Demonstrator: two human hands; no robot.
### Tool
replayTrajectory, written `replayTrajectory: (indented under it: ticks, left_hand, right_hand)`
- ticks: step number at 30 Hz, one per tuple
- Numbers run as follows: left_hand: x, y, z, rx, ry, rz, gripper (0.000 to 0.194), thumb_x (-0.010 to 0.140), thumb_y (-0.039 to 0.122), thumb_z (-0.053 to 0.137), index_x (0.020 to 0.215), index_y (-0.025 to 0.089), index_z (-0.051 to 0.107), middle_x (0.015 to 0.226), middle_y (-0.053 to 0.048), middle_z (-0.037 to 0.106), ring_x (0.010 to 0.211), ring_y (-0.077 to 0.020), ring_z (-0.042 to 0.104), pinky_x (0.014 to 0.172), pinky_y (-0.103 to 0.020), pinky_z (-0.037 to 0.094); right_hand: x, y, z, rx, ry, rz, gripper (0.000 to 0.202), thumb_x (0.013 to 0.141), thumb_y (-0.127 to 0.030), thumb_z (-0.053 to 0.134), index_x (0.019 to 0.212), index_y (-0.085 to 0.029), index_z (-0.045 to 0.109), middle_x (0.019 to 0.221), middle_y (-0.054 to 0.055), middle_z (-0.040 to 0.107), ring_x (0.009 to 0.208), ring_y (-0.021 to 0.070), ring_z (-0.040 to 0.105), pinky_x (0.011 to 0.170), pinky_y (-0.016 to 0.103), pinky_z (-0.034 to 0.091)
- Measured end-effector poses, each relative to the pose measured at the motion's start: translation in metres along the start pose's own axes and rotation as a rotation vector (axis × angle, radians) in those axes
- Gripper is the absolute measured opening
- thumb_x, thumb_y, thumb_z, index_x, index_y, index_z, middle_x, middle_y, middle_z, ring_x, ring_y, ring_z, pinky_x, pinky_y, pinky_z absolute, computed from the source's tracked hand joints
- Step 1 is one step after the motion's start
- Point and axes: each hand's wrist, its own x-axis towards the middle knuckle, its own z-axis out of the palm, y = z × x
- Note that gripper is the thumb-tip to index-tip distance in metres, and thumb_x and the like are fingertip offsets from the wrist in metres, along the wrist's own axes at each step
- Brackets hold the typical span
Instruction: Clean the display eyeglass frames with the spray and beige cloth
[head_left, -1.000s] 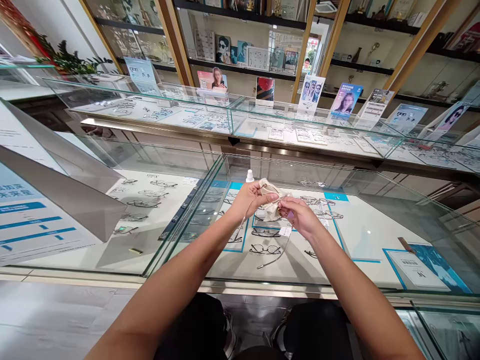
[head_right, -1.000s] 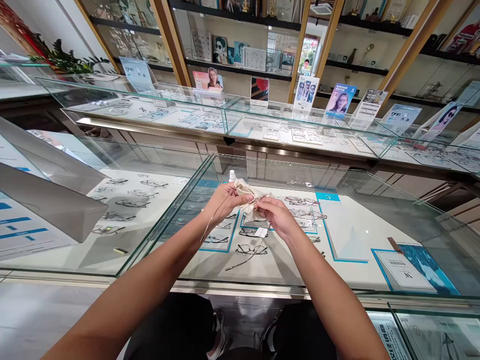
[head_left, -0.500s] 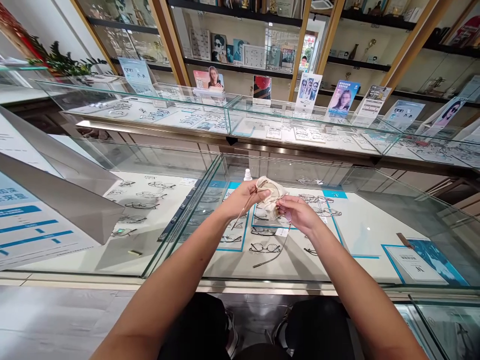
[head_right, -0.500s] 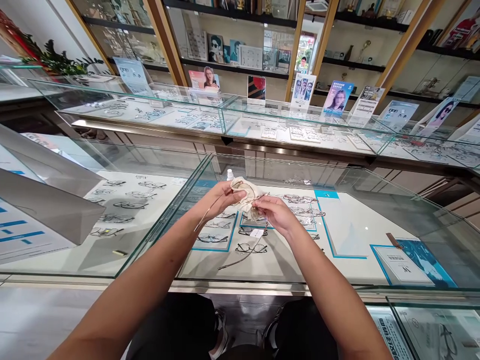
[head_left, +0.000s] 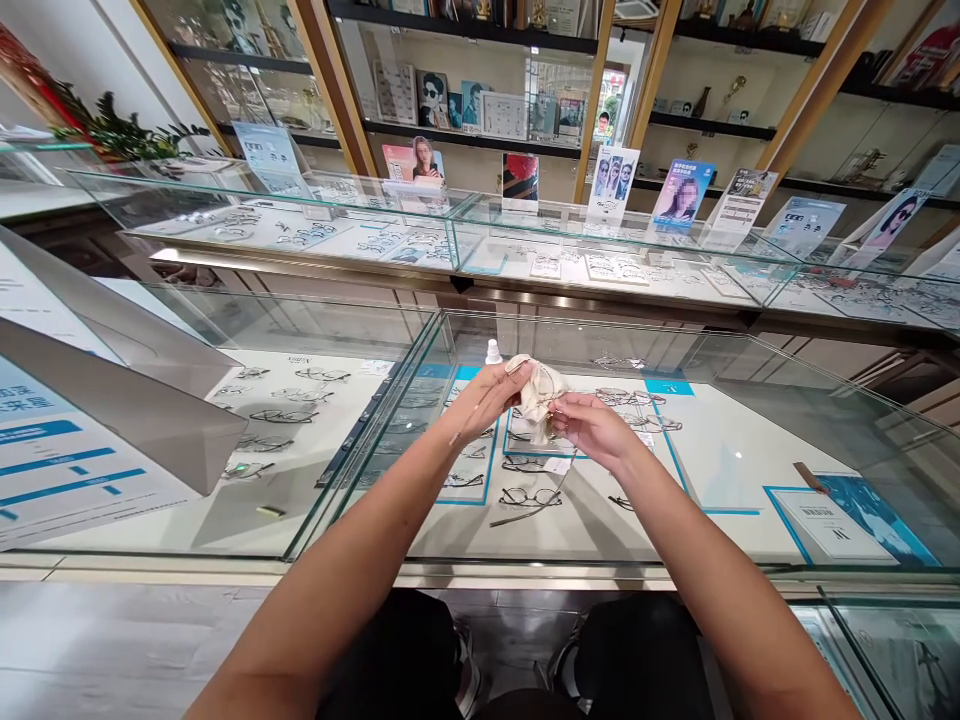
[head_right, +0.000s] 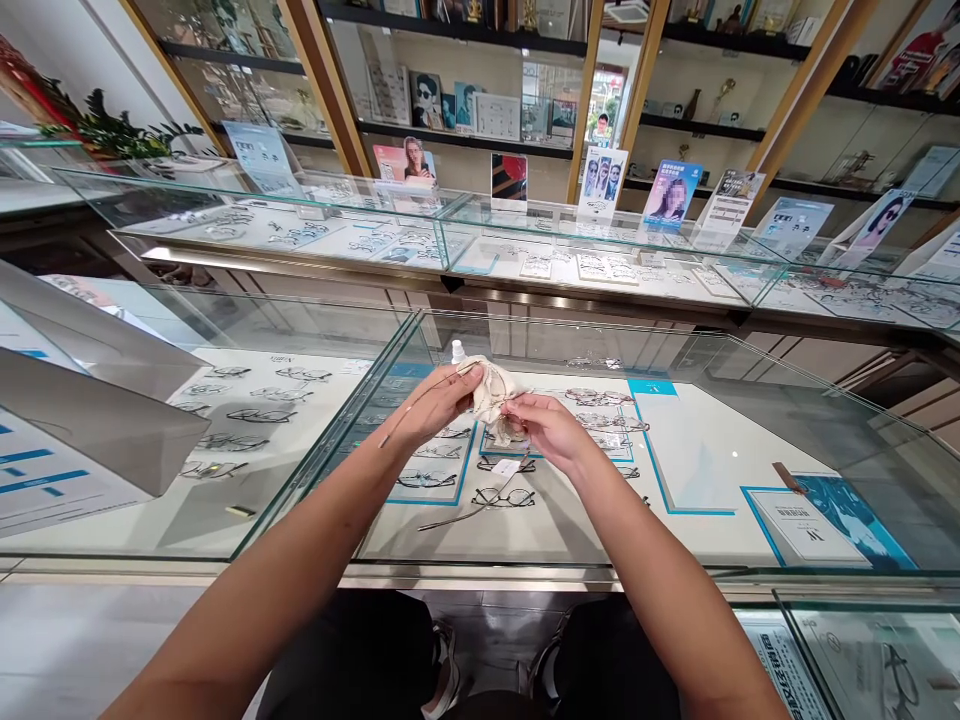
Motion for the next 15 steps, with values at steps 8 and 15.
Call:
replayTrajectory:
  ticks: [8, 15]
  left_hand:
    - [0.015, -0.008, -0.036, -0.211, -0.005, -0.220, 0.049, 0.075, 0.055, 0.086, 0.089, 0.010, 0.073, 0.082, -0.010, 0.073, 0.081, -0.0176, 0.068, 0.079, -0.028, 0.054]
    - [0.012, -0.004, -0.064, -0.104, -0.129, -0.422, 0.049, 0.074, 0.056, 0.086, 0.082, 0.010, 0.072, 0.073, -0.008, 0.071, 0.062, -0.0146, 0.064, 0.054, -0.024, 0.047]
  right_hand:
    - [-0.029, -0.048, -0.005, -0.412, 0.093, -0.345, 0.027, 0.078, -0.052, 0.083, 0.083, -0.025, 0.081, 0.082, 0.005, 0.064, 0.076, 0.0187, 0.047, 0.070, 0.034, 0.036]
    - [-0.066, -0.073, 0.017, -1.110, 0.000, -0.743, 0.025, 0.101, -0.040, 0.061, 0.091, -0.029, 0.082, 0.069, 0.003, 0.059, 0.070, 0.0194, 0.044, 0.073, 0.039, 0.034]
